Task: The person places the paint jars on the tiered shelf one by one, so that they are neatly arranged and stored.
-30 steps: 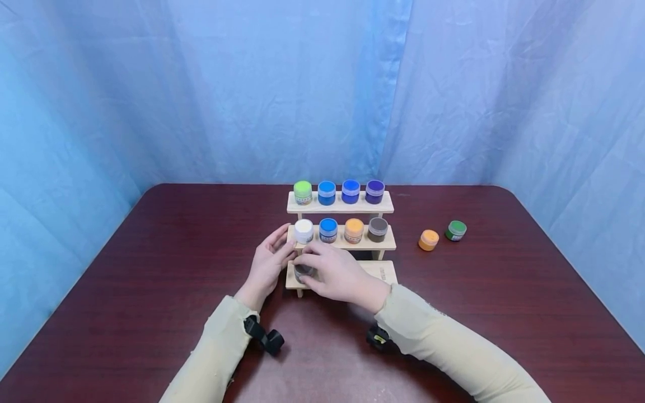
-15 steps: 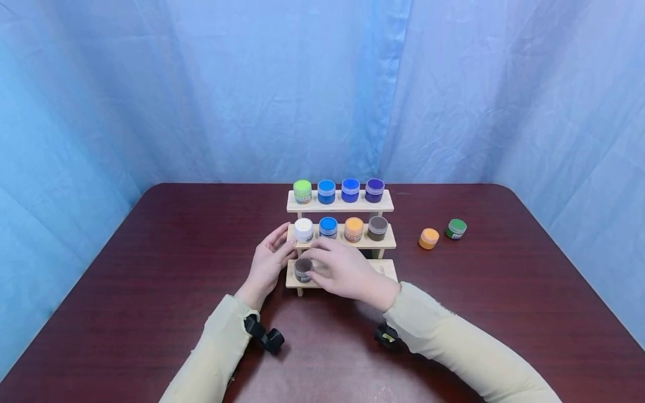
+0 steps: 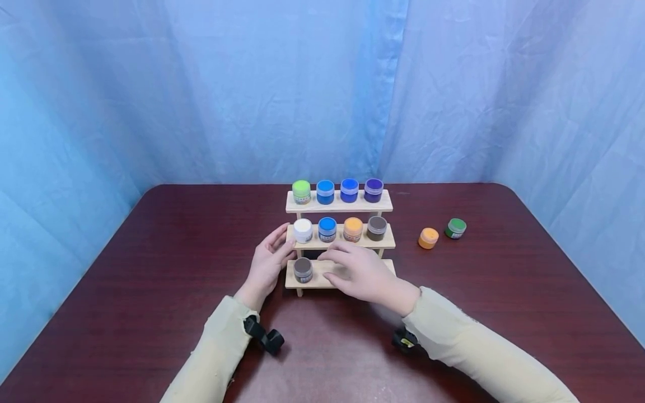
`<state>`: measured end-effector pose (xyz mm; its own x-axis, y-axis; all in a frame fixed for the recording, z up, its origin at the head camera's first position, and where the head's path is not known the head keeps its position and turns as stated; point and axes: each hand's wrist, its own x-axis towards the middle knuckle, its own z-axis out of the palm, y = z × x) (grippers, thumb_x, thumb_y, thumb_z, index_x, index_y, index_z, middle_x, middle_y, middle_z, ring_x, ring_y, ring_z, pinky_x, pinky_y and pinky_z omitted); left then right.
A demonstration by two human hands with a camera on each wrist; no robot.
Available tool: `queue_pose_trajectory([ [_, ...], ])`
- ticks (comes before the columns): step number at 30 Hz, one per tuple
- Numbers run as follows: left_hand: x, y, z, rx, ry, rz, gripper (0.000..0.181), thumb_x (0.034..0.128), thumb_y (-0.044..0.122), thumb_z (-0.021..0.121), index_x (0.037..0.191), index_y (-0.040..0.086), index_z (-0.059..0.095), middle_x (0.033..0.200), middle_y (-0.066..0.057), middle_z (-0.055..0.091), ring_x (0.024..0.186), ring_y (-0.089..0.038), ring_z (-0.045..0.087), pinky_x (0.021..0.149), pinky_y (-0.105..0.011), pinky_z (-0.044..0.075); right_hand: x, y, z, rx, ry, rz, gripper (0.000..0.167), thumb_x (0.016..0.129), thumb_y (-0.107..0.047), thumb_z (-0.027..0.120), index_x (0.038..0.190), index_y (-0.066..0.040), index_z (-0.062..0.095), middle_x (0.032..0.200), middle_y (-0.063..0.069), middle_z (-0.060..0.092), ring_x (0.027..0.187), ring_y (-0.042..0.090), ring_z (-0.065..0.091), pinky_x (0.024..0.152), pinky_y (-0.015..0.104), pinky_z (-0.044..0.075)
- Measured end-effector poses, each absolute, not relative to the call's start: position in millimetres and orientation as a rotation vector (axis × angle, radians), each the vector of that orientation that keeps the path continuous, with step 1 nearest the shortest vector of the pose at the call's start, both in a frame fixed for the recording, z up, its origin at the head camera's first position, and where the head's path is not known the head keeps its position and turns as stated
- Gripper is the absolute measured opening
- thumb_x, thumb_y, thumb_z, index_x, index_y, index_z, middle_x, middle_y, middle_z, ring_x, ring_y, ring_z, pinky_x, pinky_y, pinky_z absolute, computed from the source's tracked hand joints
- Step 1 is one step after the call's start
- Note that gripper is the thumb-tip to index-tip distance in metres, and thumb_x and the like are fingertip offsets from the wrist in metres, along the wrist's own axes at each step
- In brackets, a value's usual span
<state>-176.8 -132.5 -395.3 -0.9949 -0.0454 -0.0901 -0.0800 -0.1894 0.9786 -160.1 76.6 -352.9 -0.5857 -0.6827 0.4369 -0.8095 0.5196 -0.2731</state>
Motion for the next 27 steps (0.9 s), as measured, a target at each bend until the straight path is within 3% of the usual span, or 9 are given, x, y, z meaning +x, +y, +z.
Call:
queue_pose_trajectory([
  [9,-176.1,-133.5,-395.9,-0.157,1.994,2.396,0.053,0.0961,0.002,0.05,0.146,0.004,0.034,0.146,-0.017,0.04,0.125,-0.025,0.045,0.099,-0.037,0.044,-158.1,97.4,-352.4,1.197,-2.528,0.711,0.025,0.08,-0.018,0.075,0.104,-0.011,0.069,0.1,-0.001,0.064,0.086,0.013,0.059,0.076,0.031,0.052],
  [19,-176.0,-133.2,-395.0,-0.148,2.0,2.396,0.053,0.0957,0.001,0.05,0.146,0.003,0.034,0.145,-0.019,0.04,0.12,-0.022,0.048,0.086,-0.024,0.049,-155.6,121.3,-353.1,1.115,-2.572,0.731,0.026,0.08,-0.017,0.075,0.104,-0.011,0.068,0.099,0.0,0.063,0.082,0.014,0.063,0.075,0.033,0.053],
  [27,-176.7,-133.0,-394.6,-0.141,1.999,2.393,0.052,0.096,0.001,0.049,0.146,0.003,0.033,0.145,-0.019,0.04,0.12,-0.022,0.048,0.093,-0.03,0.047,-154.7,142.0,-355.2,1.044,-2.581,0.739,0.026,0.079,-0.016,0.076,0.104,-0.011,0.069,0.098,0.001,0.063,0.078,0.015,0.06,0.067,0.028,0.051],
])
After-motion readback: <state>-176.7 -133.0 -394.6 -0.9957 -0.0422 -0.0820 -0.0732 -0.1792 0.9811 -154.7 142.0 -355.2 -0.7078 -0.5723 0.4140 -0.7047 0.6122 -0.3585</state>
